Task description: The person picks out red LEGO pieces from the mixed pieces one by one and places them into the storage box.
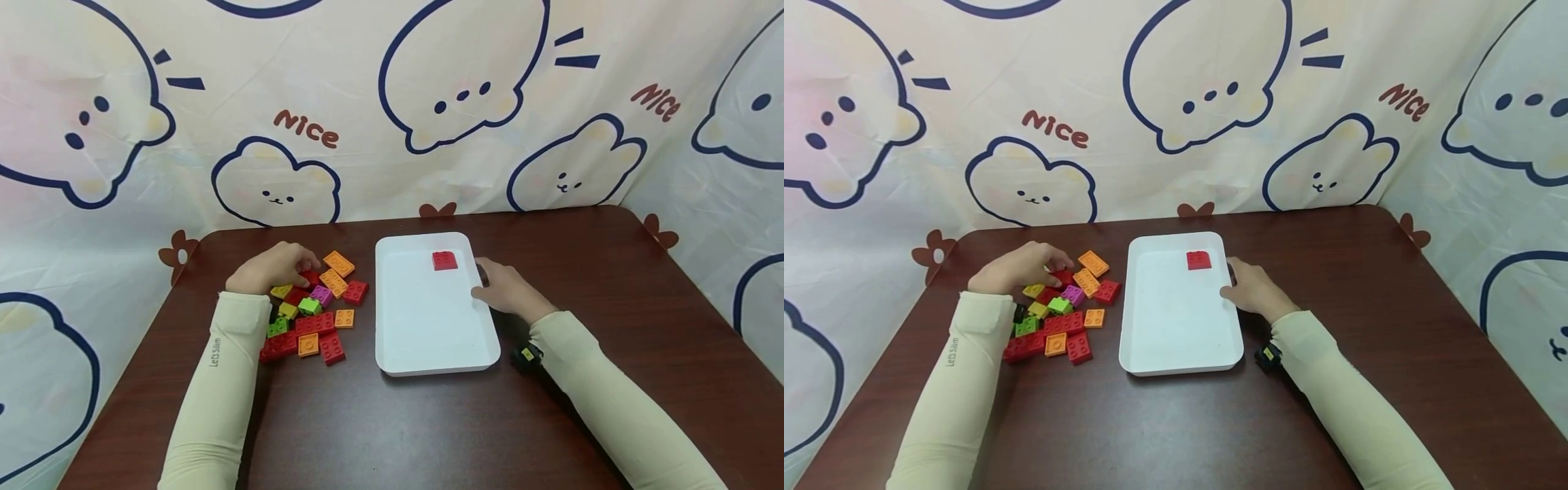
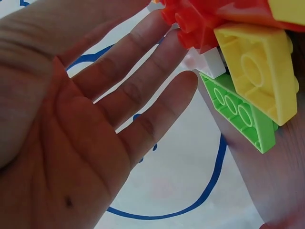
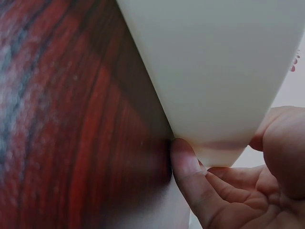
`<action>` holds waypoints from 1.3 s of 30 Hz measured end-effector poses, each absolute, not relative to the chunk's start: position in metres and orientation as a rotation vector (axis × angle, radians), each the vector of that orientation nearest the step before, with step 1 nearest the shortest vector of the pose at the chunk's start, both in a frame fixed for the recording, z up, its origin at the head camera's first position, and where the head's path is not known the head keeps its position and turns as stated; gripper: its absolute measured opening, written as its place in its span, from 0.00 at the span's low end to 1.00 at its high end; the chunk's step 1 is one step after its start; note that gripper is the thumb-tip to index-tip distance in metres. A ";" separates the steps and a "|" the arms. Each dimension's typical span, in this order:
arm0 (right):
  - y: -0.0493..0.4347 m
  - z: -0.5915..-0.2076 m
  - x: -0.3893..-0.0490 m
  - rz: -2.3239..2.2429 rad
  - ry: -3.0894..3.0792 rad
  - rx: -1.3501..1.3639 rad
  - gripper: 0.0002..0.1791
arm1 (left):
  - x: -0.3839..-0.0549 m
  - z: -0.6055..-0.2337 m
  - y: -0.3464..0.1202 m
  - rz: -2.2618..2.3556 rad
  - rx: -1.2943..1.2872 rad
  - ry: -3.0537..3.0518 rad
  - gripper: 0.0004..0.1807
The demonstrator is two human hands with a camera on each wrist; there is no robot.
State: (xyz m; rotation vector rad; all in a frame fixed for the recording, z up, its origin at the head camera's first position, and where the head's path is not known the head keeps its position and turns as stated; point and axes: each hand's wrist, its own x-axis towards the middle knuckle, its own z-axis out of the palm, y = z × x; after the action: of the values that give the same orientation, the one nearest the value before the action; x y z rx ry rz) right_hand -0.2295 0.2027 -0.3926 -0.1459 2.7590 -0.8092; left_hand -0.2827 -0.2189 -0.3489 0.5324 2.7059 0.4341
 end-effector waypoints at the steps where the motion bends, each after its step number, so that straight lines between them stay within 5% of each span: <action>1: 0.203 -0.393 -0.230 -0.807 2.758 -0.142 0.39 | -0.283 -0.350 -0.219 0.426 0.535 2.710 0.24; 39: 0.202 -0.394 -0.229 -0.818 2.767 -0.141 0.38 | -0.285 -0.351 -0.214 0.308 0.526 2.712 0.23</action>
State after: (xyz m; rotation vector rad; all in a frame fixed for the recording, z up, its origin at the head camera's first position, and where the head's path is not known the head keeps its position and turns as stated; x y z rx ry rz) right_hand -0.2288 0.2024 -0.3937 -0.1406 2.7669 -0.8183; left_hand -0.2854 -0.2145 -0.3515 0.5259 2.7116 0.3081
